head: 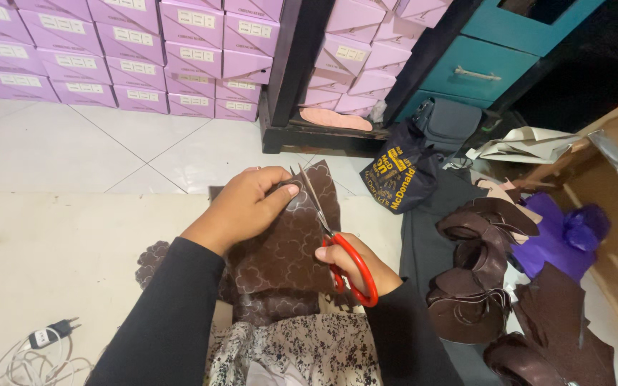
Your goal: The person uses red-handled scissors to cut cloud-shaped pieces from a sheet of brown patterned material. They hold the material with one hand and cut along the outlines with the other, occasionally adjusting the sheet's position.
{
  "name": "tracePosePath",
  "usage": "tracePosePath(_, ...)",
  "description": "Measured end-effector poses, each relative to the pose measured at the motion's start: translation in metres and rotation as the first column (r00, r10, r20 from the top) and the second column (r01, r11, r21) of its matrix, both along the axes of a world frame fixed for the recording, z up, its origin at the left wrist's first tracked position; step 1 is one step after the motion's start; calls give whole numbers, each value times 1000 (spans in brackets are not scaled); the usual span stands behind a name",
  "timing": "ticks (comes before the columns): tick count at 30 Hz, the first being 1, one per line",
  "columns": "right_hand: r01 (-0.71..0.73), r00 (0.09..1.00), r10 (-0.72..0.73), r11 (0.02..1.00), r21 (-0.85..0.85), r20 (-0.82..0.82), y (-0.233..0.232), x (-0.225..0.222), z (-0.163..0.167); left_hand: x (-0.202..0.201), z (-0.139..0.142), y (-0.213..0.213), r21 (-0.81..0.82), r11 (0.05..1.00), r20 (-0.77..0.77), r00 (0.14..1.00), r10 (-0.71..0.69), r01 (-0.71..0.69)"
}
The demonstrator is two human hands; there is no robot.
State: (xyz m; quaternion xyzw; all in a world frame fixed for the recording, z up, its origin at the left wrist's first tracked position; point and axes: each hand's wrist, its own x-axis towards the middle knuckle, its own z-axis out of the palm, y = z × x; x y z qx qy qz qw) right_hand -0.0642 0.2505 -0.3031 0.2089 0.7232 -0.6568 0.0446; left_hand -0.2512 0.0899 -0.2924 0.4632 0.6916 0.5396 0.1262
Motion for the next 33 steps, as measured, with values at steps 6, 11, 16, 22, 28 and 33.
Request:
tracePosePath(6,24,1000,-25,997,-75,-12,-4,13,5,4,3,-4,-6,997,266,961,-73,78)
tracePosePath(11,132,989,-127,989,-72,72,-4,23,1,4,6,-7,1,992,342,932,-118,125)
tracePosePath(16,35,994,-41,997,63,101,0,22,4,-1,5,-12,59,977,417,884,-209,203)
tracePosePath(22,-54,985,41,996,71,167,-7,23,8,-7,2,-15,49,964,573,783,-242,262)
tracePosePath(28,-151,981,140,986,75,133,-4,23,14,-11,-2,-17,32,957,644,727,-240,287)
tracePosePath(33,-378,924,382,900,215,27,-8,7,13,-15,-5,-16,-37,950,655,726,-211,309)
